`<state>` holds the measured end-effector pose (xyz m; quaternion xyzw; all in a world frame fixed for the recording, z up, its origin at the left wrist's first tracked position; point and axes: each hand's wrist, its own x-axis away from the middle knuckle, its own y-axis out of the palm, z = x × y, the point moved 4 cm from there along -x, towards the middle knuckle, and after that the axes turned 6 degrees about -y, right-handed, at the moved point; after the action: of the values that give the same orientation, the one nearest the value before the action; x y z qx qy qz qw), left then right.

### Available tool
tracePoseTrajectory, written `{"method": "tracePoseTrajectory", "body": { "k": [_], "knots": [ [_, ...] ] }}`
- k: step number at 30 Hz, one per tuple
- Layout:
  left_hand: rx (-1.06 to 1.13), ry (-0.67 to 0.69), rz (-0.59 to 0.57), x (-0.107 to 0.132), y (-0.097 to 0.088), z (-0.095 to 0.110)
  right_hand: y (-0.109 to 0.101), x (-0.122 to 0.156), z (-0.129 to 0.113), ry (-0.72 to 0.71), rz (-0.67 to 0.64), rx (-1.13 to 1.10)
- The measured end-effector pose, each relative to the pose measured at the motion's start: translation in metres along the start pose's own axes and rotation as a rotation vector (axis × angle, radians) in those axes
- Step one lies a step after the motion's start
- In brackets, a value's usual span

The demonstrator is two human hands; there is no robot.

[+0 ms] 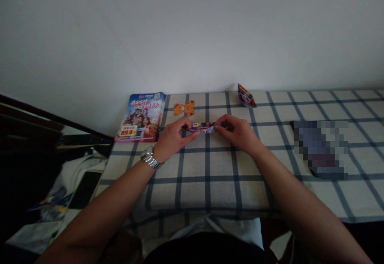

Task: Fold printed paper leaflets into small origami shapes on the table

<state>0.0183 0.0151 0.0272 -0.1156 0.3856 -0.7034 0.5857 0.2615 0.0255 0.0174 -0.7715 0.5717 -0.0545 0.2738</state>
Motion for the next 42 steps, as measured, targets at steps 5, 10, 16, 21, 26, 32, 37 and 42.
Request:
{"method": "tracePoseTrajectory", "body": {
  "k": [5, 10, 16, 21, 26, 32, 37, 42],
  "knots": [
    [0.012, 0.001, 0.009, 0.000, -0.001, 0.001, 0.002, 0.001, -0.004, 0.004, 0.005, -0.015],
    [0.007, 0.065, 0.016, 0.000, 0.000, 0.003, 0.007, 0.001, -0.007, -0.059, -0.034, -0.053],
    [0.039, 0.192, -0.008, 0.001, 0.002, 0.010, 0.013, 0.002, -0.013, -0.176, -0.116, 0.042],
    [0.014, 0.232, -0.017, 0.003, 0.003, 0.012, 0.012, 0.002, -0.020, -0.255, -0.089, 0.123],
    [-0.009, 0.232, -0.048, 0.003, 0.004, 0.009, 0.012, 0.003, -0.020, -0.276, -0.073, 0.114],
    [-0.008, 0.198, -0.038, 0.003, 0.005, 0.007, 0.013, 0.002, -0.018, -0.224, -0.080, 0.087],
    [-0.013, 0.195, -0.048, 0.004, 0.006, 0.010, 0.014, 0.002, -0.024, -0.252, -0.096, 0.102],
    [0.003, 0.205, -0.054, 0.004, 0.006, 0.011, 0.014, 0.001, -0.025, -0.288, -0.085, 0.142]
  ]
}}
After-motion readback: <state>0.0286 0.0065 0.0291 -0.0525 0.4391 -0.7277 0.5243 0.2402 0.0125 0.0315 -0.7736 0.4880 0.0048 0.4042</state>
